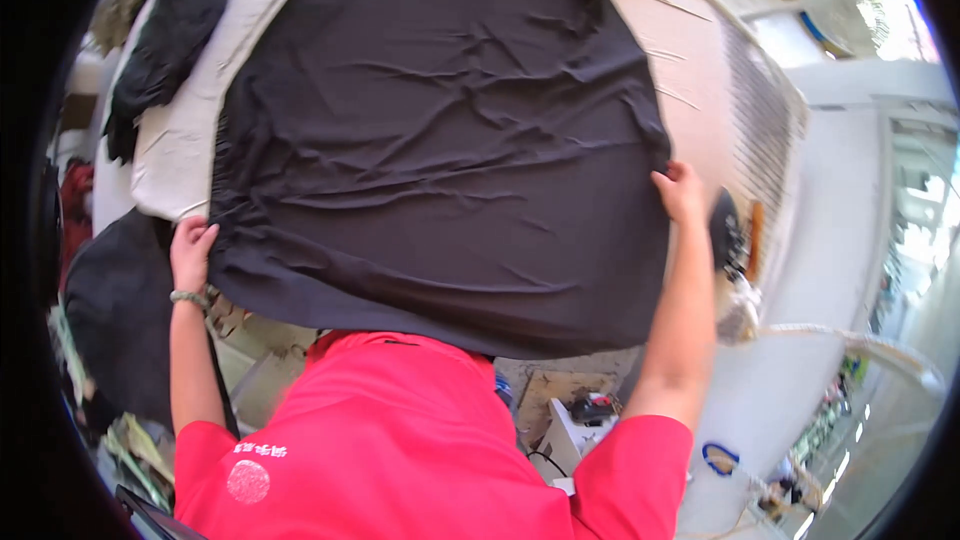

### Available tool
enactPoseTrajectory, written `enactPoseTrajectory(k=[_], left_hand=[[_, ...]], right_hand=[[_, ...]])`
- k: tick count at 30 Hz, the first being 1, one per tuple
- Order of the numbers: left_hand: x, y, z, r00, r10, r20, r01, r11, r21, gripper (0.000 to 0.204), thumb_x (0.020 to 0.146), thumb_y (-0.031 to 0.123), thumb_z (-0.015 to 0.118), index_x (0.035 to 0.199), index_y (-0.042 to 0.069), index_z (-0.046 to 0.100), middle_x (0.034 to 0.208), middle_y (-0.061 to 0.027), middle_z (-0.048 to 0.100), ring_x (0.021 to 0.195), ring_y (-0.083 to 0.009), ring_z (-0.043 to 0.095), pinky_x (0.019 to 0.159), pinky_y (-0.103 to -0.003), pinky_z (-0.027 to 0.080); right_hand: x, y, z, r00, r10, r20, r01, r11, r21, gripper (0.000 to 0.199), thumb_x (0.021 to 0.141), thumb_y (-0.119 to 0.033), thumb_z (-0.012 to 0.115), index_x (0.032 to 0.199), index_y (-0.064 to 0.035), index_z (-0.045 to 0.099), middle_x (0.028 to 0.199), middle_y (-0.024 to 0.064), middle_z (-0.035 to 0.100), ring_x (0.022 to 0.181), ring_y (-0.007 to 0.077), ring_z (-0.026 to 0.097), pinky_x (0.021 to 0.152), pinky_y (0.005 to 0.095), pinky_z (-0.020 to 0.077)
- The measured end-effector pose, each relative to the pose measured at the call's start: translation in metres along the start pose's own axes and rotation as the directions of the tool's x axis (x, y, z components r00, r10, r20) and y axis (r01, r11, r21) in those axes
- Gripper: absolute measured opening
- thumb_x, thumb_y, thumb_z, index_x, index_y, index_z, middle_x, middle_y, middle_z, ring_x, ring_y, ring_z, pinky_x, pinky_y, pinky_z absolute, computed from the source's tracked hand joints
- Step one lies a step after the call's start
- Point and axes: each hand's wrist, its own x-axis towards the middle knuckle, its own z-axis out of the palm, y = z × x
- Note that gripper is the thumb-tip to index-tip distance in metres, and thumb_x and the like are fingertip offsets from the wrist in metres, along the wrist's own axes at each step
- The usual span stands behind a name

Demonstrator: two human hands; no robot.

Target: Ironing and smoothing out black fabric garments on an industrial ironing table.

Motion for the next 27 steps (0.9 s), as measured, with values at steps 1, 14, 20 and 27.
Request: enactPoseTrajectory(k=[1, 14, 20, 27], left_hand=[[-0.007, -0.007, -0.007, 1.000, -0.009, 0.018, 0.009, 0.999, -0.035, 0.023, 0.088, 0.012, 0.079, 0.103, 0.002, 0.065, 0.088, 0.0002, 0.064, 0.082, -0.0084, 0.059, 0.077, -0.023, 0.049], [-0.025, 0.055, 0.017, 0.990, -0.136, 0.042, 0.126, 0.975, 0.185, 0.029, 0.087, 0.020, 0.078, 0.106, 0.001, 0.068, 0.081, -0.0061, 0.071, 0.074, -0.0137, 0.065, 0.071, -0.031, 0.051], [0.001, 0.075, 0.010, 0.991, -0.017, 0.130, -0.011, 0.976, 0.216, 0.024, 0.089, 0.020, 0.073, 0.103, 0.002, 0.068, 0.088, -0.0040, 0.074, 0.079, -0.0182, 0.069, 0.071, -0.033, 0.055], [-0.003, 0.187, -0.008, 0.734, 0.036, 0.679, 0.393, 0.793, -0.466, 0.032, 0.102, 0.022, 0.060, 0.129, 0.004, 0.059, 0.118, -0.0064, 0.069, 0.107, -0.0191, 0.068, 0.083, -0.047, 0.063]], right_hand=[[0.011, -0.014, 0.000, 0.988, 0.091, 0.124, -0.078, 0.991, -0.110, 0.059, 0.081, -0.032, 0.083, 0.125, 0.0030, 0.065, 0.106, 0.0154, 0.074, 0.094, 0.0242, 0.070, 0.083, 0.0371, 0.0567], [-0.011, -0.040, -0.064, 0.791, 0.302, 0.532, -0.478, 0.848, 0.228, 0.015, 0.099, -0.025, 0.065, 0.100, -0.0101, 0.068, 0.082, -0.0028, 0.066, 0.062, 0.0069, 0.057, 0.055, 0.0300, 0.0605], [-0.065, -0.062, -0.134, 0.927, 0.095, 0.362, -0.339, 0.623, 0.705, 0.019, 0.104, -0.022, 0.058, 0.112, -0.0065, 0.066, 0.099, 0.0055, 0.073, 0.079, 0.0145, 0.071, 0.057, 0.0313, 0.0619], [-0.195, -0.046, -0.198, 0.974, 0.222, -0.048, -0.029, 0.333, 0.943, 0.030, 0.105, -0.024, 0.055, 0.124, -0.0026, 0.064, 0.116, 0.0120, 0.071, 0.102, 0.0214, 0.069, 0.084, 0.0390, 0.0591]])
